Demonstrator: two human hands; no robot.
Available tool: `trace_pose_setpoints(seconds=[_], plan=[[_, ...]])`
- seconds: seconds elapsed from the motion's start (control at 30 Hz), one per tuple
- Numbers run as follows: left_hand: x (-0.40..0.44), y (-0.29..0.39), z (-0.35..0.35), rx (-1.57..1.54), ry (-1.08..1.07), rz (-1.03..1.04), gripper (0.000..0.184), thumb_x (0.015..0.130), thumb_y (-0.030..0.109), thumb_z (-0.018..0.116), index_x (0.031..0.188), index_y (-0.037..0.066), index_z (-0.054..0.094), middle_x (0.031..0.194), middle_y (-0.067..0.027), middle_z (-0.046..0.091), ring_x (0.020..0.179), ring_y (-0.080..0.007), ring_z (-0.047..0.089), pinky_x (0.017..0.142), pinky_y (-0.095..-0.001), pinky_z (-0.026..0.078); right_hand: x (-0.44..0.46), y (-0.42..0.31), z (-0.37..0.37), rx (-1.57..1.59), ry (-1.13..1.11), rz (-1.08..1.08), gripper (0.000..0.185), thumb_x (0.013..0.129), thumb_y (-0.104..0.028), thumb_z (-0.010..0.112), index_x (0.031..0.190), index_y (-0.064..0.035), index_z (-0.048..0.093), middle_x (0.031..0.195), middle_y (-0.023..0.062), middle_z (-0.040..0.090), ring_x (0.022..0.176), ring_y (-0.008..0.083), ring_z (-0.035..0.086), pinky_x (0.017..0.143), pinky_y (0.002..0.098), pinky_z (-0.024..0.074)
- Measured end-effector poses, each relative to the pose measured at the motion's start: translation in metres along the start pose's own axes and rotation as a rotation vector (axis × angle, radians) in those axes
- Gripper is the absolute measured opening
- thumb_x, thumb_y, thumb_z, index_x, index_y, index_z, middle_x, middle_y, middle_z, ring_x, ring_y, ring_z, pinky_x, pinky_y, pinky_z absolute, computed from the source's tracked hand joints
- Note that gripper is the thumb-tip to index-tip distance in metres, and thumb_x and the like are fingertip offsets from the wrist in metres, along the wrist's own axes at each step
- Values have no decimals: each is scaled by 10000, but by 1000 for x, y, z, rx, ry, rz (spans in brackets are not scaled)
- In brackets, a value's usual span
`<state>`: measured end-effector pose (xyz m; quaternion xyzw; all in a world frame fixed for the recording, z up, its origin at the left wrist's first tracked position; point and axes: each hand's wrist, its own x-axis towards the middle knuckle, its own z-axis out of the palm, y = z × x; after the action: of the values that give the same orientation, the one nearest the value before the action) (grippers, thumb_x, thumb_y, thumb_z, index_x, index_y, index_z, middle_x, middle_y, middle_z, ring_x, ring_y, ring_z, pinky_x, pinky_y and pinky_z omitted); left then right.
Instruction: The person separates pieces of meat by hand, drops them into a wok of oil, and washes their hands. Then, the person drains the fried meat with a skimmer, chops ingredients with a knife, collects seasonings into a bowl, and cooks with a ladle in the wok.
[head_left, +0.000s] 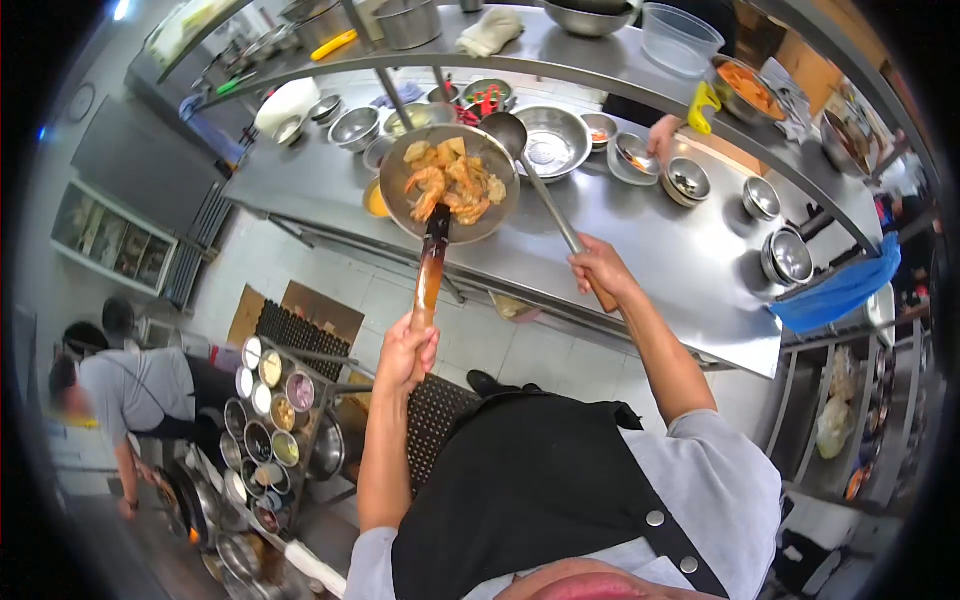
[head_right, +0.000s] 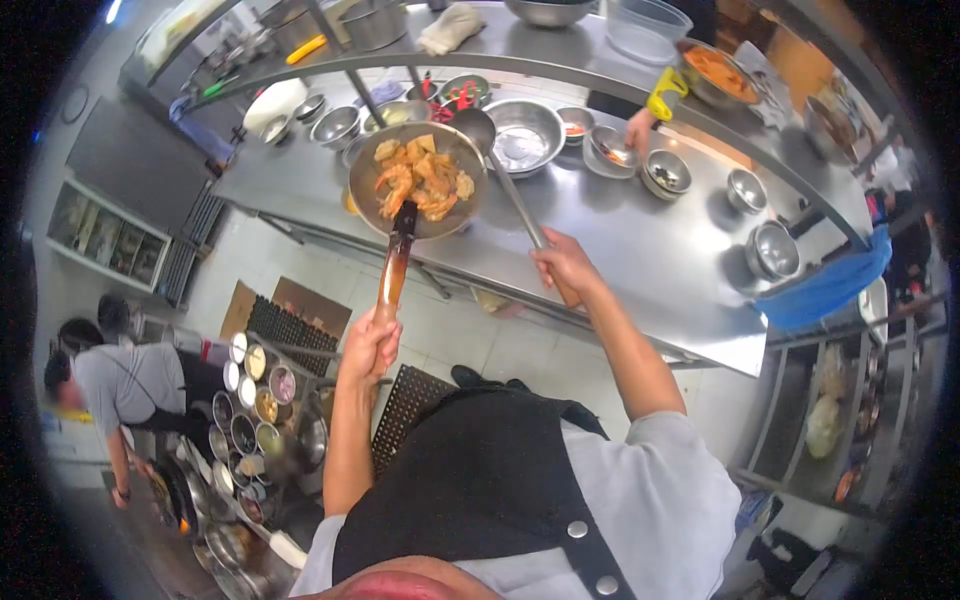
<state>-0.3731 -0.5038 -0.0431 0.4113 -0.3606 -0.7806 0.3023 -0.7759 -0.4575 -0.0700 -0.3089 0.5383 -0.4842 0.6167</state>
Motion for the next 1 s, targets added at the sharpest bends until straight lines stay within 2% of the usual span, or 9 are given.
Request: trace_pose_setpoints(seconds=[0.03, 0.07, 0.13, 0.27, 0.4, 0.53, 0.63, 0.87, 1.0], plan=[[24, 6, 7, 70, -38, 20, 127, 943, 60, 612, 1054, 13, 575, 761, -53, 575, 475, -85, 461, 402, -243, 399, 11, -4, -7, -31, 50, -25, 601, 927, -71, 623, 1503, -65, 451, 659, 2, 503, 465, 120, 499, 449, 309, 469], [46, 13, 16, 81, -65, 13, 127, 943, 60, 612, 1054, 13, 575, 761, -53, 575, 475, -85, 461, 402, -243, 399, 20, -7, -14, -23, 77, -36, 601, 927, -71, 623, 1503, -65, 451, 659, 2, 503, 465, 120, 499, 449, 309, 469], [82, 28, 31, 157, -64, 18, 68, 945, 63, 612, 932, 44, 548, 729, -36, 567, 487, -88, 481, 410, -253, 411, 37, -13, -24, -49, 144, -80, 632, 918, -72, 618, 1525, -76, 444, 667, 3, 508, 466, 120, 494, 446, 304, 467], [141, 45, 40, 286, -123, 26, 51, 921, 59, 602, 946, 37, 562, 740, -39, 568, 489, -88, 474, 394, -249, 399, 63, -26, -30, -140, 302, -103, 643, 900, -75, 655, 1513, -62, 462, 660, -2, 505, 456, 114, 500, 441, 290, 462], [186, 53, 38, 397, -142, 10, 44, 919, 65, 605, 922, 37, 571, 710, -27, 558, 479, -94, 475, 391, -258, 396, 74, -22, -32, -238, 376, -106, 644, 901, -91, 633, 1523, -109, 467, 681, 15, 534, 488, 116, 501, 445, 302, 469], [206, 62, 46, 465, -129, 62, 58, 925, 81, 606, 899, 31, 588, 693, -20, 556, 460, -97, 471, 385, -267, 382, 87, -13, -36, -185, 401, -139, 657, 900, -112, 642, 1531, -148, 464, 684, 20, 541, 505, 120, 515, 450, 305, 473], [206, 71, 66, 567, -109, 83, 52, 927, 78, 598, 894, 38, 593, 688, -14, 549, 464, -95, 477, 380, -268, 375, 84, -15, -42, -167, 448, -113, 669, 892, -79, 658, 1532, -134, 470, 676, 5, 518, 476, 113, 505, 437, 283, 458], [207, 62, 98, 708, -9, 171, 43, 924, 59, 576, 898, 28, 589, 692, -17, 548, 438, -89, 465, 370, -268, 364, 63, -27, -78, -195, 385, -101, 706, 886, -85, 655, 1555, -147, 438, 678, 9, 518, 482, 114, 502, 443, 290, 468], [204, 51, 119, 702, 60, 198, 41, 922, 53, 577, 904, 20, 592, 693, -20, 548, 436, -85, 468, 367, -268, 360, 47, -29, -103, -308, 348, -126, 716, 854, -156, 691, 1528, -93, 459, 731, 71, 590, 582, 178, 564, 558, 354, 498]])
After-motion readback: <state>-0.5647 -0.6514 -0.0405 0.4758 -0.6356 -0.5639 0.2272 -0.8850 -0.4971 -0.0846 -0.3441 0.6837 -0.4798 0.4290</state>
